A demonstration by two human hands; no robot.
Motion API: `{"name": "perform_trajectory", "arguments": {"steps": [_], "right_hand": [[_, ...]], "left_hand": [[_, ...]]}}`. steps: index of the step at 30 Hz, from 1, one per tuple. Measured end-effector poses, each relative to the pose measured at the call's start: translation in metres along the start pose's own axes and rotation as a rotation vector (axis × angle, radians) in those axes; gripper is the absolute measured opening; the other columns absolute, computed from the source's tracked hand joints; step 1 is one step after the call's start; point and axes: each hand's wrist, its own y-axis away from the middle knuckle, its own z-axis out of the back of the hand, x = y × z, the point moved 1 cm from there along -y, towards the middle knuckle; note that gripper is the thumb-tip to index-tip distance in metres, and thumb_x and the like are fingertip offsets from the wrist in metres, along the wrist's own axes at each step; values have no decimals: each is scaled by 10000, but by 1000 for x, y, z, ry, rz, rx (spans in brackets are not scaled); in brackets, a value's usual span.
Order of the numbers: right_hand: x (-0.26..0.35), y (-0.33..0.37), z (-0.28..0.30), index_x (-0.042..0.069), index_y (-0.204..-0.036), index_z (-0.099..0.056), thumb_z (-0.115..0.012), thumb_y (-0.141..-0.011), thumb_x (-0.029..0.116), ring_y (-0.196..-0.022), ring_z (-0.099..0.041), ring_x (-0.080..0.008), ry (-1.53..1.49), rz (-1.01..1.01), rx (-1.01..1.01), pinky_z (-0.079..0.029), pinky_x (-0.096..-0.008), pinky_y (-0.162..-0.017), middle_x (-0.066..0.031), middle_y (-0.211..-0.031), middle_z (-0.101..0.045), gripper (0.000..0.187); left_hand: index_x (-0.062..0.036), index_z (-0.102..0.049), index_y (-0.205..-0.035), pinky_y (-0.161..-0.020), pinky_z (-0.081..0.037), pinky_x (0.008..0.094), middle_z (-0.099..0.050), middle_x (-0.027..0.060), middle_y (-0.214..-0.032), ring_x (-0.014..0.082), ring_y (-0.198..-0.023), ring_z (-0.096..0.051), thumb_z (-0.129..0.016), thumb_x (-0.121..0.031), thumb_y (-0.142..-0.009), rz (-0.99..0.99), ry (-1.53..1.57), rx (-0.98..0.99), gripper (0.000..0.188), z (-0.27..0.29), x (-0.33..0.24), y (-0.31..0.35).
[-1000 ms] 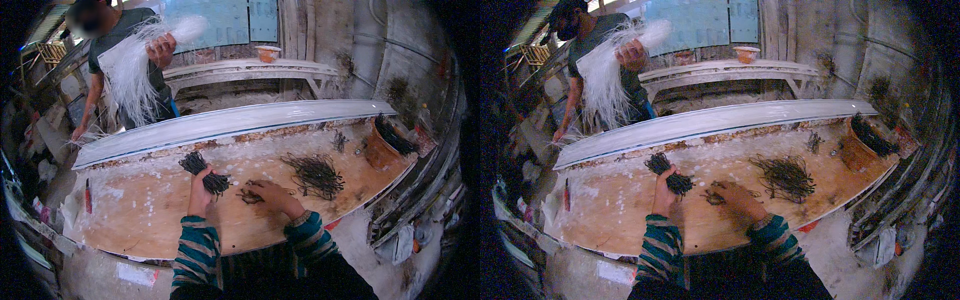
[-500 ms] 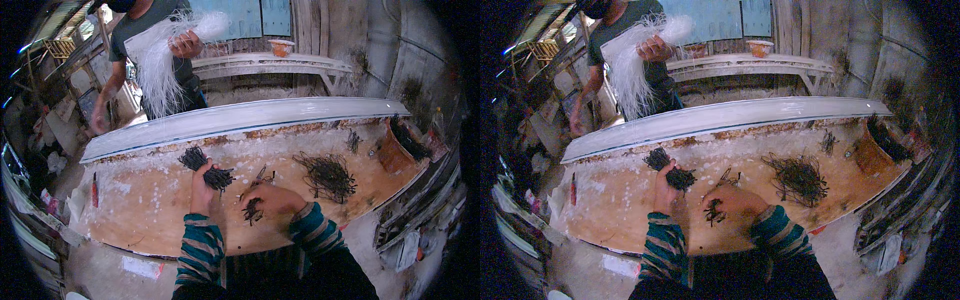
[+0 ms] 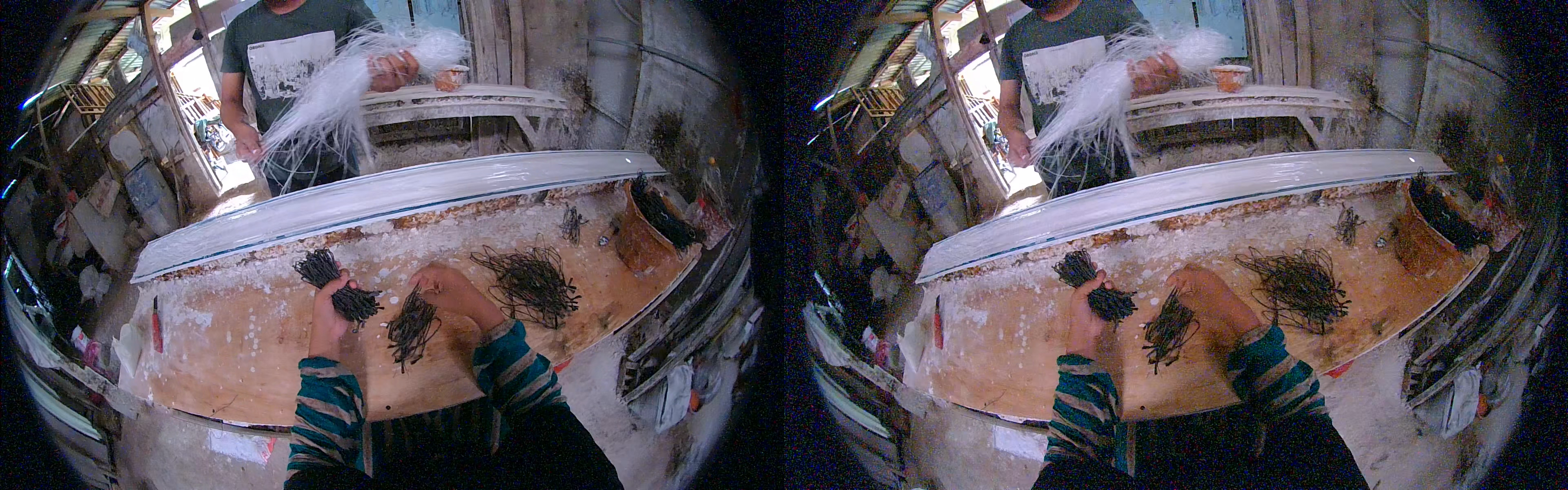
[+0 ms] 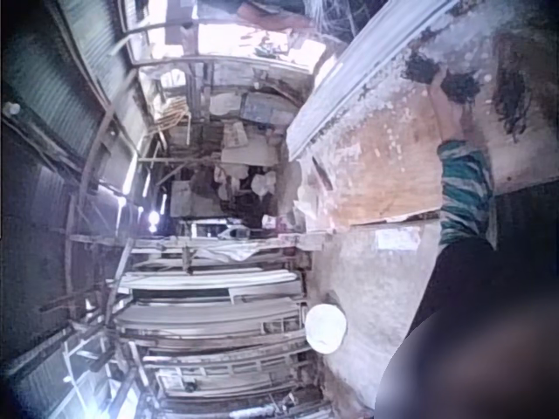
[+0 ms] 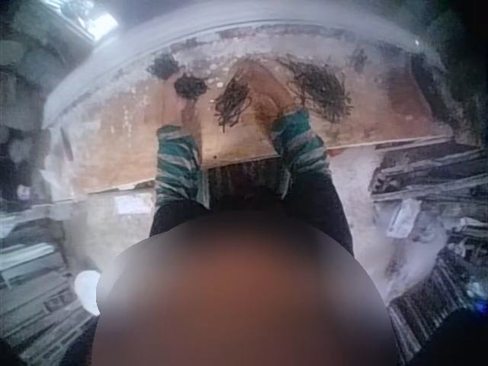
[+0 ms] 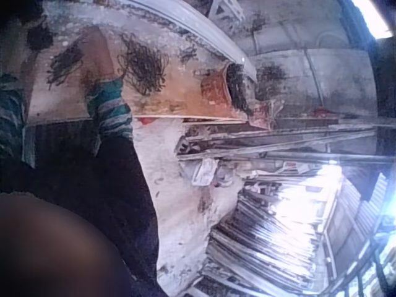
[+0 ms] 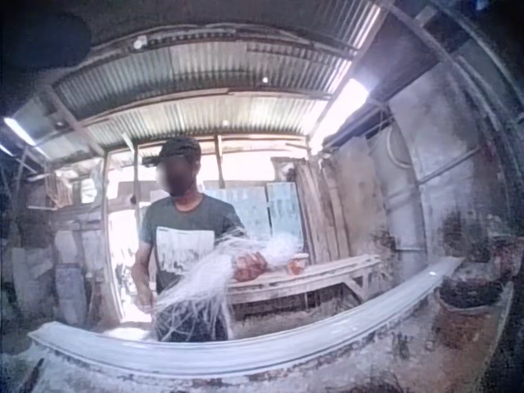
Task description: The person repeatedly picks up small black cords from a pile on a wooden workbench and ties them into bundles by hand. A coworker in the background applies a white substance to a long curved object and handles white fibrous material.
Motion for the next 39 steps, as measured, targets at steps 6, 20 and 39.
{"name": "perform_trajectory", "arguments": {"steps": [6,20,39], "right_hand": [[35,3,-11,43,-878,-643,-700,-744,173,-683,-505,-95,-203,-57,498,-416,-248,-619,-18,-758,-581,195],[47,0,-5,-1,-879,-630,-633,-821,154,-731,-552,-87,-713,-253,164,-435,-223,-688,-18,-792,-620,165],[21,-6,-9,124,-945,-645,-655,-743,128,-796,-612,-212,496,-59,-378,-418,-382,-756,-40,-914,-660,202]], "left_hand": [[-100,-486,-1056,-668,-458,337,-553,19,-826,171,-708,-547,-613,-35,-757,12,25,-12,331,-3,-1,3],[-88,-481,-1039,-674,-476,353,-559,44,-820,177,-711,-555,-611,-31,-741,-48,127,-76,330,21,-8,-11],[-100,-468,-1066,-756,-451,374,-547,48,-846,174,-737,-550,-591,-7,-759,-248,275,59,344,13,-45,4]]}}
